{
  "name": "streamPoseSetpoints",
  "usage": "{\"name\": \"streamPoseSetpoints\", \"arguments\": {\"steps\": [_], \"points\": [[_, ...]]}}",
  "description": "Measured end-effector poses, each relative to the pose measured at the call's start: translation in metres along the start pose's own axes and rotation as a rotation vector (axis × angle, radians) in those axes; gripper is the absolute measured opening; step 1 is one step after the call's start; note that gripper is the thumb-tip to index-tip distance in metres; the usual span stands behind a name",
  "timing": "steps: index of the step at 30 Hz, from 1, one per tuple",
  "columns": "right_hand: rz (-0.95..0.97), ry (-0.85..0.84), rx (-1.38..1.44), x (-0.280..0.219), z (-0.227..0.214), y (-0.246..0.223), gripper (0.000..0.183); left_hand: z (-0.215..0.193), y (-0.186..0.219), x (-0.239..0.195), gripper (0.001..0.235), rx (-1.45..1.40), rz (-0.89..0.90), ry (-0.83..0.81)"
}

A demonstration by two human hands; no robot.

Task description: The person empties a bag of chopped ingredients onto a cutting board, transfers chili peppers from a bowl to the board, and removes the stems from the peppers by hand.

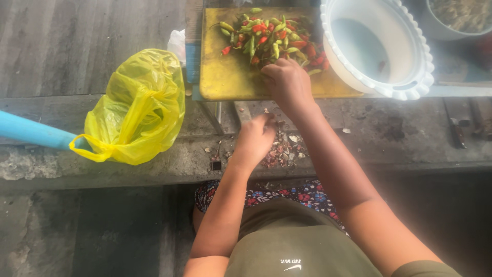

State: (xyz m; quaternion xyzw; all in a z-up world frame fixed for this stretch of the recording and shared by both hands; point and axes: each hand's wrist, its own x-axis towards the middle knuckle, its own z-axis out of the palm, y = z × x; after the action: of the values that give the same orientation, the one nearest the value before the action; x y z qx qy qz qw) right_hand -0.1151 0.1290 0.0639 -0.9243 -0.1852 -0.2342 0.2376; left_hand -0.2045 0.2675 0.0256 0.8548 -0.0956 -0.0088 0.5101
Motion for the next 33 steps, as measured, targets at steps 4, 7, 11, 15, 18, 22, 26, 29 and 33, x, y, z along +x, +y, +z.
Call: {"name": "streamPoseSetpoints", "arguments": {"steps": [4,7,11,15,18,22,26,29,33], "points": [[-0.068,0.063,-0.050,-0.005,-0.011,-0.006,0.031,-0.005,0.000,0.007,0.028,-0.076,-0.012,0.049],[-0.080,0.163,-0.008,-0.016,-0.027,-0.011,0.017,-0.008,0.010,0.007,0.032,-0.343,-0.091,0.080],[0.177,0.066,0.372,-0.041,-0.046,-0.026,0.018,-0.003,0.025,0.012,0.037,-0.522,0.072,0.177],[0.269,0.104,0.474,-0.059,-0.064,-0.043,0.022,0.008,0.032,0.013,0.018,-0.654,0.052,0.197],[0.200,0.168,0.409,-0.066,-0.077,-0.047,0.023,0.010,0.034,0.014,0.014,-0.652,0.025,0.152],[0.166,0.198,0.336,-0.076,-0.081,-0.042,0.015,0.011,0.033,0.013,0.014,-0.663,-0.016,0.067],[0.585,0.069,0.981,-0.081,-0.082,-0.015,0.014,0.006,0.025,0.012,0.009,-0.753,0.024,-0.085],[0.677,-0.037,1.339,-0.084,-0.085,-0.002,0.012,0.010,0.016,0.010,0.007,-0.908,-0.033,-0.204],[0.556,-0.052,1.364,-0.089,-0.090,-0.001,0.012,0.020,0.000,0.015,0.007,-1.158,-0.173,-0.300]]}}
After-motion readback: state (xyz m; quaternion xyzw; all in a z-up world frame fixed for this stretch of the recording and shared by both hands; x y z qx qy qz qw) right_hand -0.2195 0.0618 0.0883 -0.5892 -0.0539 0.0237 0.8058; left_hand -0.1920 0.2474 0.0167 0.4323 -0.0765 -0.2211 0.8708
